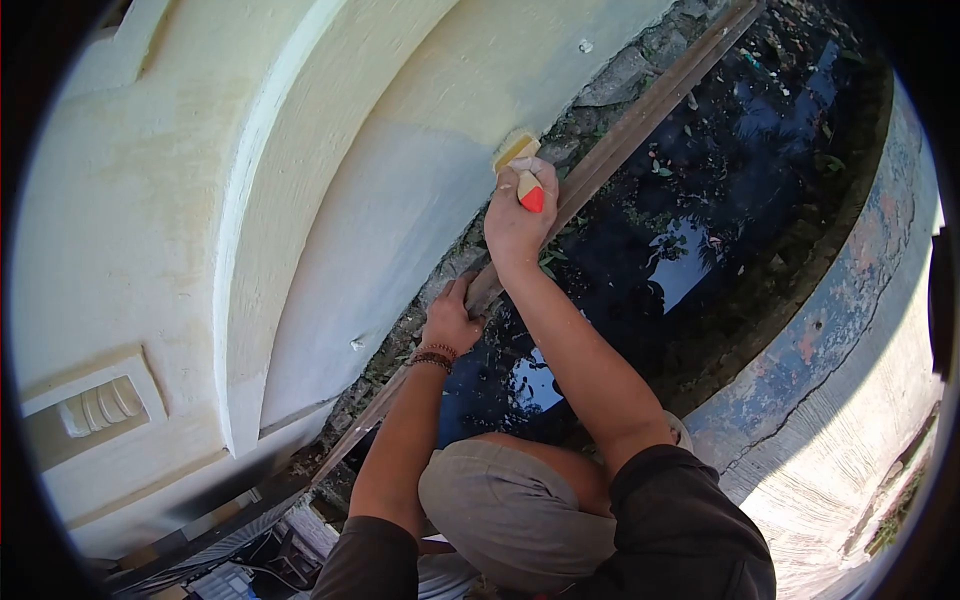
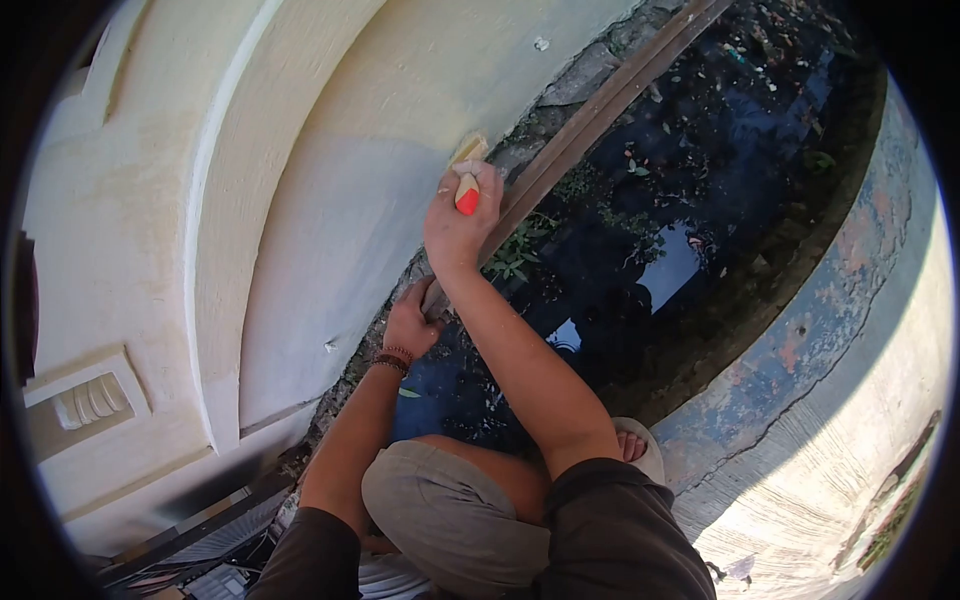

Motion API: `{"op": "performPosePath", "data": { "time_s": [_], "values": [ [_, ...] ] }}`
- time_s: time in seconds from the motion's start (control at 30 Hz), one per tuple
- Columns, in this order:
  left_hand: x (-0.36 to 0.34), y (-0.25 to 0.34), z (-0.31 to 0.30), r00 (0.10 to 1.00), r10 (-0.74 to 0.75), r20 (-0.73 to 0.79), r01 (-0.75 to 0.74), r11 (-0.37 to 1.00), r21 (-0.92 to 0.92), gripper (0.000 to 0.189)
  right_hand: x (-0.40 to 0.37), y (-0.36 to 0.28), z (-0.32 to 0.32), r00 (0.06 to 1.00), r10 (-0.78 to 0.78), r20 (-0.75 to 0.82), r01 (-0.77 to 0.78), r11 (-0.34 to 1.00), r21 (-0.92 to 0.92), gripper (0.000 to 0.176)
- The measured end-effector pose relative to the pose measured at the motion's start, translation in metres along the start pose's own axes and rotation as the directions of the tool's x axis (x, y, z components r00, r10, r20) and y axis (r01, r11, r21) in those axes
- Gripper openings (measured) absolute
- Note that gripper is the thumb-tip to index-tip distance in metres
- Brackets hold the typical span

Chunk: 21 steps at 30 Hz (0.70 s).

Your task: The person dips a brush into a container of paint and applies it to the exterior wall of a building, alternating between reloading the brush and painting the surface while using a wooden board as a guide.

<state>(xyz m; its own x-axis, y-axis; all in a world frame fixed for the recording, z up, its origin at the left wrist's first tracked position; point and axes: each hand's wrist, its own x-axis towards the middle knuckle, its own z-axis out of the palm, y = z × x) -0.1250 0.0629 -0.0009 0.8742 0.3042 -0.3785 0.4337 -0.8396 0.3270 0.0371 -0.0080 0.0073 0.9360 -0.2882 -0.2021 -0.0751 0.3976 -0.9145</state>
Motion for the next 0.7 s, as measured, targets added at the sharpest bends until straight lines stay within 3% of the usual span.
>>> {"op": "performPosePath", "data": {
  "time_s": [0.03,0.07,0.1,0.13,0.17,0.2,0.23,0.27,0.33,0.4,0.47,0.53,0.63,0.7],
  "values": [
    [0.001,-0.014,0.008,1.0,-0.004,-0.002,0.004,1.0,0.003,0.071,-0.008,-0.018,0.012,0.992,-0.105,0.077,0.108,0.993,-0.044,0.016],
    [0.003,-0.038,0.024,0.988,0.153,-0.032,-0.149,0.983,0.111,0.068,-0.018,-0.035,0.022,0.967,-0.2,0.156,0.215,0.973,-0.082,0.017],
    [0.002,-0.052,0.032,0.95,0.309,-0.041,-0.294,0.93,0.219,0.065,-0.031,-0.05,0.028,0.958,-0.187,0.217,0.175,0.982,0.072,0.018],
    [0.0,-0.049,0.03,0.951,0.306,-0.038,-0.291,0.931,0.219,0.065,-0.043,-0.064,0.03,0.943,-0.183,0.278,0.123,0.968,0.22,0.02],
    [0.001,-0.041,0.027,0.989,0.135,-0.062,-0.134,0.991,0.017,0.069,-0.052,-0.08,0.028,0.943,-0.184,0.279,0.123,0.967,0.221,0.02],
    [0.001,-0.037,0.025,0.998,-0.044,-0.049,0.034,0.982,-0.187,0.072,-0.061,-0.096,0.024,0.924,-0.111,0.365,-0.096,0.858,0.505,0.019],
    [0.015,-0.056,0.042,0.966,-0.016,-0.26,0.018,1.0,0.005,0.056,-0.068,-0.102,0.021,0.884,-0.067,0.462,-0.32,0.633,0.705,0.019],
    [0.008,-0.076,0.056,0.967,-0.022,-0.255,0.024,1.0,0.007,0.056,-0.066,-0.098,0.017,0.885,-0.06,0.462,-0.325,0.631,0.704,0.019],
    [0.001,-0.019,0.019,0.961,0.034,-0.274,-0.077,0.986,-0.149,0.052,-0.054,-0.083,0.01,0.854,-0.079,0.514,-0.32,0.7,0.639,0.014],
    [-0.004,-0.009,0.013,0.961,0.05,-0.272,-0.114,0.967,-0.228,0.05,-0.054,-0.073,0.009,0.853,-0.007,0.523,-0.385,0.669,0.636,0.016],
    [0.0,-0.019,0.011,0.994,0.113,0.012,-0.113,0.99,0.079,0.046,-0.052,-0.042,0.007,0.872,0.17,0.458,-0.433,0.703,0.563,0.016],
    [0.003,-0.017,0.007,0.983,0.185,0.004,-0.183,0.975,0.126,0.044,-0.052,-0.051,0.0,0.874,0.149,0.462,-0.414,0.727,0.548,0.017],
    [0.0,-0.014,0.009,0.967,0.25,-0.043,-0.244,0.964,0.102,0.044,-0.055,-0.085,0.0,0.848,-0.002,0.53,-0.414,0.621,0.666,0.019],
    [-0.005,-0.006,0.0,0.99,0.077,0.117,-0.096,0.982,0.165,0.048,-0.049,-0.063,0.008,0.857,0.065,0.512,-0.426,0.65,0.629,0.017]
  ]
}}
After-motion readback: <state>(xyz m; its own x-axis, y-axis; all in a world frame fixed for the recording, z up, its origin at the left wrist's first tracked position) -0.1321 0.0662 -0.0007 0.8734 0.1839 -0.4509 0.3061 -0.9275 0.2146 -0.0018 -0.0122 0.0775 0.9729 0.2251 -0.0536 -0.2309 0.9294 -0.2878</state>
